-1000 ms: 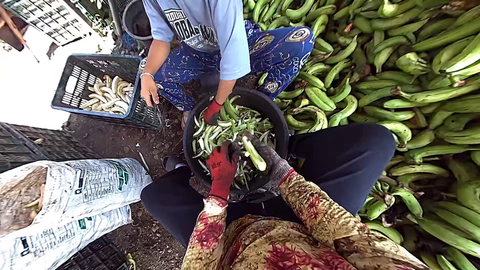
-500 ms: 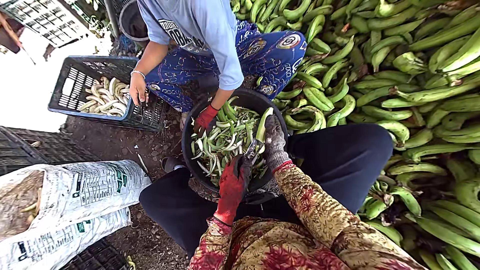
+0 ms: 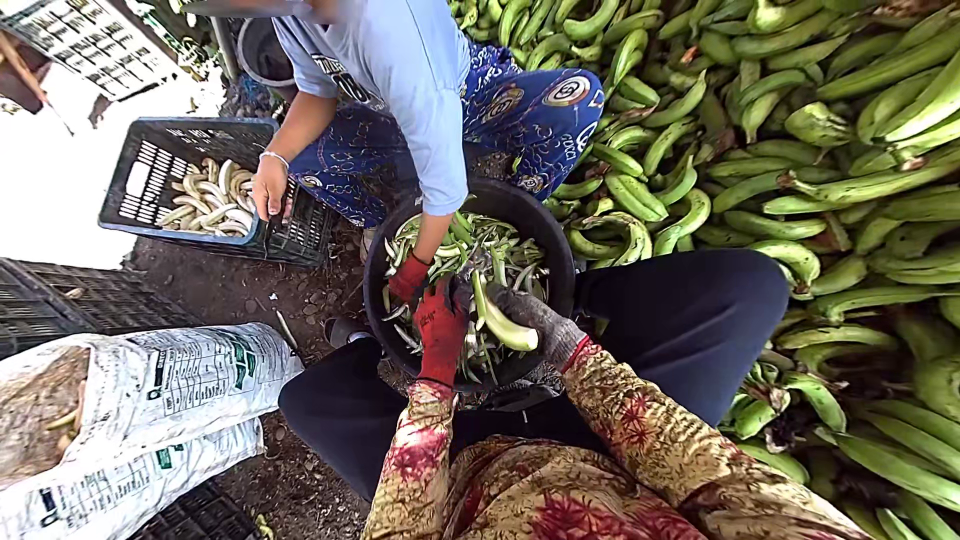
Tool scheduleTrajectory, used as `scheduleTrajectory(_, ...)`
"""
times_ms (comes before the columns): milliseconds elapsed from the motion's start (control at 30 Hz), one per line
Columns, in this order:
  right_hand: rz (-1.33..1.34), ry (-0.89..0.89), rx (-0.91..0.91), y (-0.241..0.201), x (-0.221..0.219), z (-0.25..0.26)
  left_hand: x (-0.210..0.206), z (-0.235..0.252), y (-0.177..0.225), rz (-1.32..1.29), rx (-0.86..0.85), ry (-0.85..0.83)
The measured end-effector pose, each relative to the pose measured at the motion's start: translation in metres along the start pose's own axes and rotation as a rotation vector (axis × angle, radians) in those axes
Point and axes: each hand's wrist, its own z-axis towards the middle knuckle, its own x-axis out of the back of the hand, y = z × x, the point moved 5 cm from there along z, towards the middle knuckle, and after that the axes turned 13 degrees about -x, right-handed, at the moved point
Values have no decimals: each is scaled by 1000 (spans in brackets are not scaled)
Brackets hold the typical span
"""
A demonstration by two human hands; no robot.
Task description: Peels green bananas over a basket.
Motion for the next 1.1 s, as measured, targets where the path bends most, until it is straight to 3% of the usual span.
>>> scheduleTrajectory(67,-100,110,-12,2,5,-2,2,9,-3,-17,-11,28)
scheduleTrajectory(200,241,311,25,-1,23,16,1,-8,19,-93,-86,8)
scheduleTrajectory(367,330,581,209,-31,37,20,-8,-48,45,-60,-160,60)
scheduleTrajectory(467,343,657,186,-33,25,6,-5,-49,43,-27,-109,123)
scheduleTrajectory(600,101,580,138,-28,16,7,3,-28,31,-38,-51,30)
scheduleTrajectory(733,-120,143,234,-21,11,16,10,8,8,-29,-67,-103)
scheduleTrajectory(833,-336,8,176,-22,14,8,12,29,-2,9,-111,-176)
scheduleTrajectory(900,-245,-90,123,-21,15,9,13,35,-3,26,-92,-159)
scheduleTrajectory(967,-120,-80,114,-20,18,13,11,33,0,20,-89,-113)
scheduleTrajectory(1100,157,181,107,-23,32,15,1,2,23,-19,-242,-23)
